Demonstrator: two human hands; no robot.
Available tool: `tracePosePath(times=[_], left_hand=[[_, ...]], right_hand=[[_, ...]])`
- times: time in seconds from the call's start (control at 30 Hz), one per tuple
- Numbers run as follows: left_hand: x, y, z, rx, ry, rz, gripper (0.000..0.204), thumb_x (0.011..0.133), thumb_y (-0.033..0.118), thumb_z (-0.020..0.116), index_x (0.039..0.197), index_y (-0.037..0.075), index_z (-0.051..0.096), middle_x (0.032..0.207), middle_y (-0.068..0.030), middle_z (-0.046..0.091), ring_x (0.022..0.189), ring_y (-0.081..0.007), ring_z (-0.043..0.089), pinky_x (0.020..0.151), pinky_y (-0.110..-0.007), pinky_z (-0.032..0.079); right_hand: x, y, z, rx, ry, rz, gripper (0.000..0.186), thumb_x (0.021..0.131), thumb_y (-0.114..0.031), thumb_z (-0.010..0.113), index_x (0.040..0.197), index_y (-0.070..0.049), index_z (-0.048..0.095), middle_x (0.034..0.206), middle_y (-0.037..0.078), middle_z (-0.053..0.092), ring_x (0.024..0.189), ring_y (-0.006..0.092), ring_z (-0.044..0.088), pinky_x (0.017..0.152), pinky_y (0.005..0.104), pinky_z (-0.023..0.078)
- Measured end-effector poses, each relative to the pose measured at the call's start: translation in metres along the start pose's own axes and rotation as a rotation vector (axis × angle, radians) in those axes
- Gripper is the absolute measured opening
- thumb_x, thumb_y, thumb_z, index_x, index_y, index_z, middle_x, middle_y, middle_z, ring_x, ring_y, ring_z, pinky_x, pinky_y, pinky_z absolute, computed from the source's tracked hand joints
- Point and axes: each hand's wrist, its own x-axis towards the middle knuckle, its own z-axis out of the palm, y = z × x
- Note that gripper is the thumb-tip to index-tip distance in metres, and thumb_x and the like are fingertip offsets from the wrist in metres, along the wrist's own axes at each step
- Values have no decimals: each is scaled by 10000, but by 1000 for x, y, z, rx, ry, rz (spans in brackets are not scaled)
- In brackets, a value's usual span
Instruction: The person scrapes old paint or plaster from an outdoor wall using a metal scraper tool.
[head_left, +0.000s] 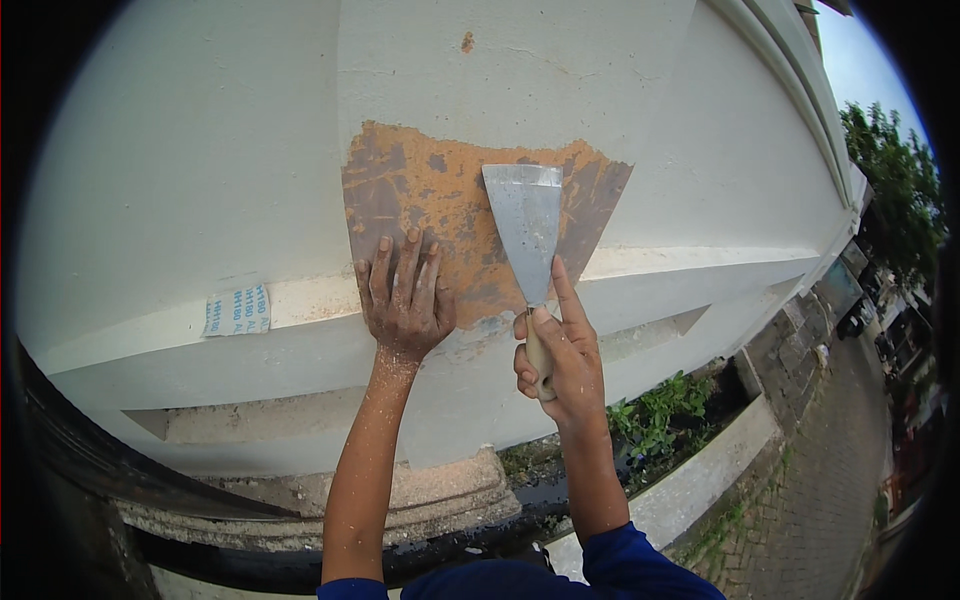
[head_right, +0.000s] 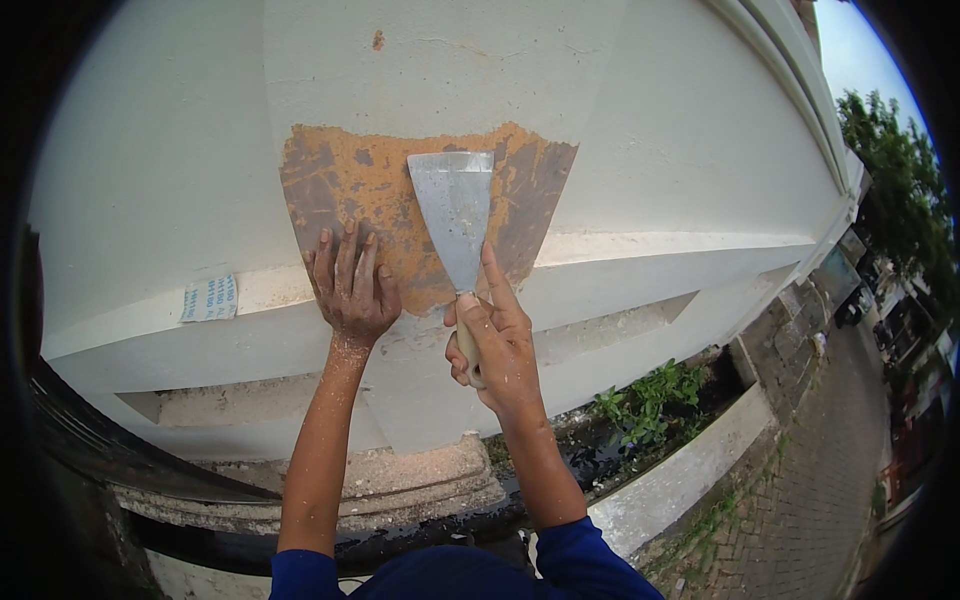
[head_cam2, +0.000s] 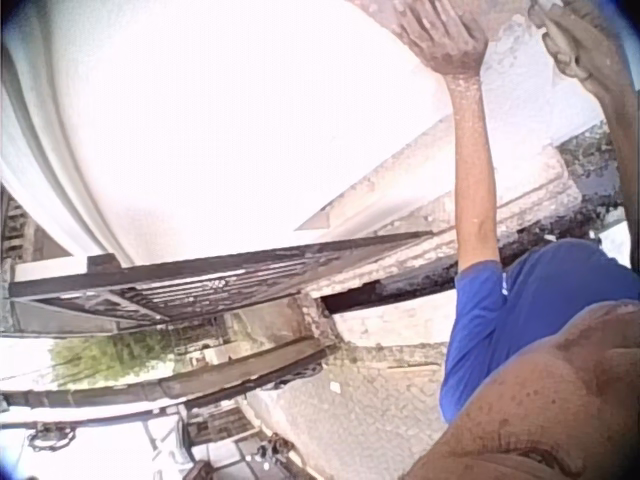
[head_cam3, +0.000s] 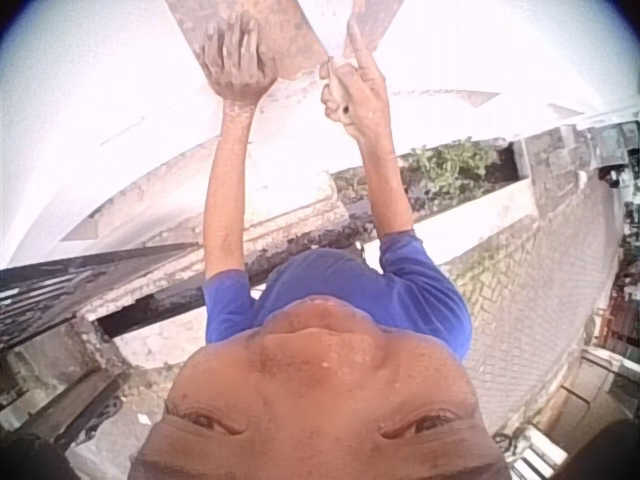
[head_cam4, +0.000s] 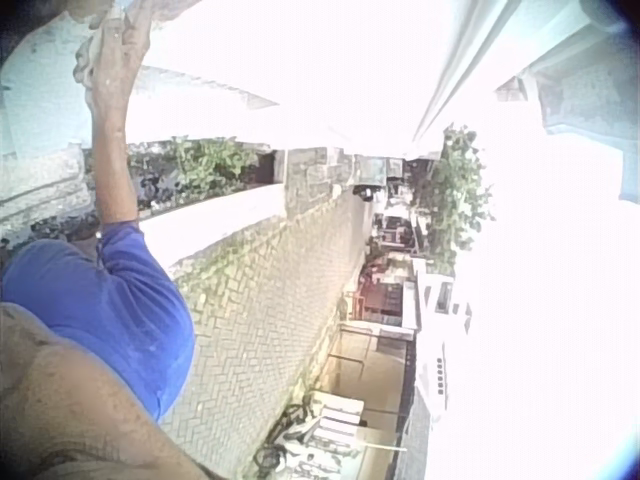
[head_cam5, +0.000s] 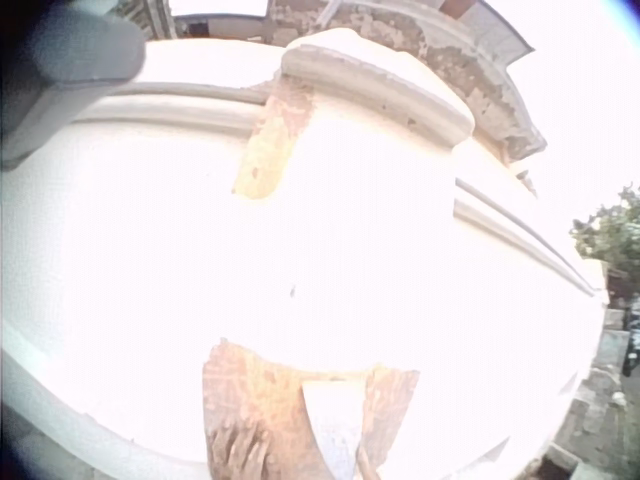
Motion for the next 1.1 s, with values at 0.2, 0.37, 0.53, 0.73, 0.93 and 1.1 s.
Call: tracePosePath(times=[0.2,0.37,0.53,0.73,0.93,1.1], left_hand=[[0,0,-1,-4,49,-24,271,850,203,510,1061,98,643,1253,-101,529,1274,-311,376,1103,-483,203],[-3,3,4,-34,62,-75,271,798,206,521,1029,194,662,1236,-21,526,1272,-247,382,1134,-456,182],[-3,-4,-2,-15,85,-42,237,789,194,532,997,179,645,1223,-40,512,1265,-252,388,1127,-461,199],[3,2,1,-70,107,-54,281,782,182,539,1051,186,618,1210,-42,504,1256,-259,389,1122,-465,195],[1,-2,-5,-77,22,-22,293,786,189,555,1073,140,588,1234,-75,463,1270,-283,351,1093,-487,216],[15,6,-18,-205,-50,-42,414,762,183,573,1161,90,512,1312,-145,369,1296,-336,288,1078,-507,222]], right_hand=[[-6,-2,7,0,-4,16,593,953,-132,452,1464,-134,150,756,59,525,439,72,481,308,199,360],[3,-3,12,-14,-18,1,591,954,-128,441,1466,-145,147,756,59,523,440,72,478,309,196,355],[-6,-2,21,14,-49,25,604,949,-139,458,1466,-139,145,737,48,528,445,65,478,309,199,359],[9,-21,53,-15,-61,-68,629,945,-171,483,1465,-111,133,725,41,543,450,59,476,313,197,352],[-55,13,0,-380,45,-202,604,935,-170,505,1451,-70,208,711,5,529,478,37,432,402,191,360],[-238,146,-164,-915,244,176,576,890,-114,541,1410,-35,307,714,35,546,602,87,446,561,235,396]])
